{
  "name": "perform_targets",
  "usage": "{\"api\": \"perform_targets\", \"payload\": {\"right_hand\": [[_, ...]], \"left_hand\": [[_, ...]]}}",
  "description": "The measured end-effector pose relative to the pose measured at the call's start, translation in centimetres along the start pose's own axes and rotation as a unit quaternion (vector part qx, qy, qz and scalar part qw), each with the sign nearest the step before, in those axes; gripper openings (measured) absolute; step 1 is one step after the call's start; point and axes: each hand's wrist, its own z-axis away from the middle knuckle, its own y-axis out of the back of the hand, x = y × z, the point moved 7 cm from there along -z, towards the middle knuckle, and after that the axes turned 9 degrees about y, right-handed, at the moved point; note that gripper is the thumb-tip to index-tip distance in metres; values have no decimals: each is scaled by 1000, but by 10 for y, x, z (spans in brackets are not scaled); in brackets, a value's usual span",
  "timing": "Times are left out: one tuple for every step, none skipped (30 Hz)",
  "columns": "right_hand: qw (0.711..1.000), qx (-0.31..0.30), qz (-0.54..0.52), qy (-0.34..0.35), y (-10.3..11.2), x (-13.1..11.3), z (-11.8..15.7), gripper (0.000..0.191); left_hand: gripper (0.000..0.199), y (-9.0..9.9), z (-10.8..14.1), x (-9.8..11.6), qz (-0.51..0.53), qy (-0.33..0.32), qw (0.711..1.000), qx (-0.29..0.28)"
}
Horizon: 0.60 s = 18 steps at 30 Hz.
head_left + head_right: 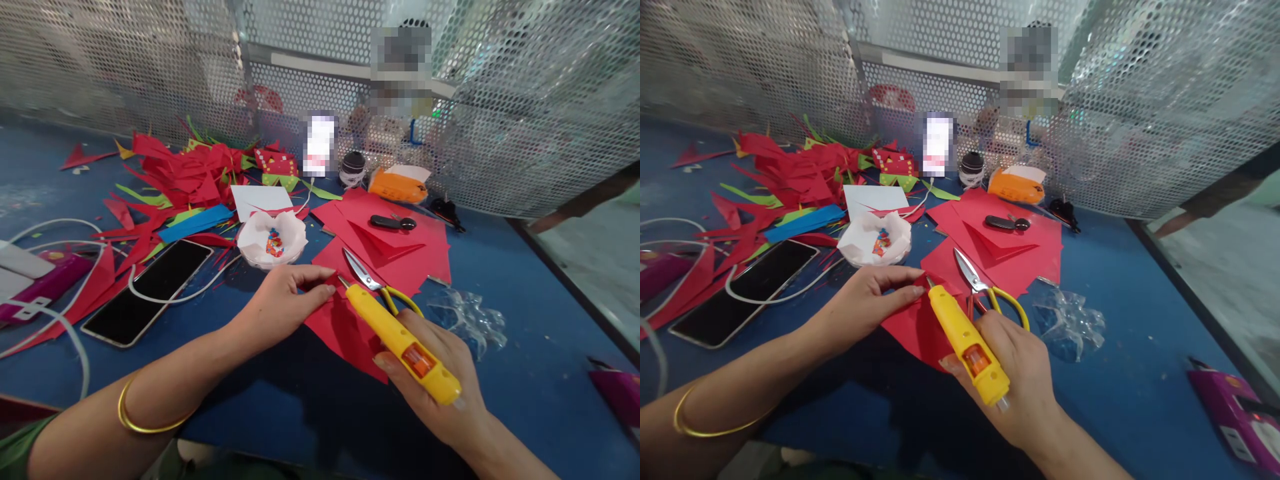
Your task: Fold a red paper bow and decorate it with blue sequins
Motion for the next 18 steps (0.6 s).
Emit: {"api": "perform_targets", "payload": {"right_hand": [[1000, -2, -2, 0, 0, 0, 0, 30], [1000, -3, -1, -1, 0, 0, -1, 30], [1000, -3, 0, -3, 0, 0, -1, 29], [1000, -2, 2, -5, 0, 0, -1, 30], [1000, -3, 1, -11, 0, 1, -2, 30], [1000, -5, -5, -20, 0, 2, -1, 30], [999, -7, -17, -30, 0, 4, -1, 30], [998, -8, -38, -42, 0, 6, 1, 30], [996, -10, -69, -56, -1, 8, 3, 29], [991, -8, -113, -72, -3, 10, 7, 29], [982, -2, -163, -92, -4, 13, 11, 29], [971, 9, -213, -113, -5, 16, 15, 29], [957, 24, -255, -136, -6, 20, 19, 30], [944, 44, -284, -161, -6, 25, 23, 32], [935, 67, -297, -184, -5, 30, 26, 33], [929, 90, -297, -201, -2, 35, 27, 34], [928, 107, -286, -212, 1, 40, 27, 34], [930, 118, -269, -219, 4, 45, 26, 34]], "left_hand": [[30, 0, 0, 0, 0, -1, 1000, 0], [30, 0, 0, 1, -1, -1, 1000, -2], [30, 0, 0, 1, -2, -2, 1000, -3], [29, 0, 0, 1, -2, -3, 1000, -3], [29, 0, 0, 1, -3, -5, 1000, -3], [29, 0, 0, 1, -4, -7, 1000, -2], [29, 0, 0, 1, -4, -8, 1000, 1], [29, 0, 0, 1, -4, -8, 1000, 6], [29, 1, 0, 0, -5, -8, 1000, 11], [29, 1, -1, -1, -7, -7, 1000, 16], [29, 2, -1, -2, -9, -7, 1000, 20], [29, 3, -1, -2, -11, -8, 1000, 23], [28, 3, -1, -2, -13, -10, 1000, 25], [27, 3, -2, -3, -14, -12, 1000, 24], [27, 3, -2, -3, -13, -15, 1000, 23], [27, 3, -2, -3, -9, -17, 1000, 21], [27, 3, -2, -3, -5, -17, 1000, 20], [26, 3, -1, -3, 1, -17, 1000, 17]]}}
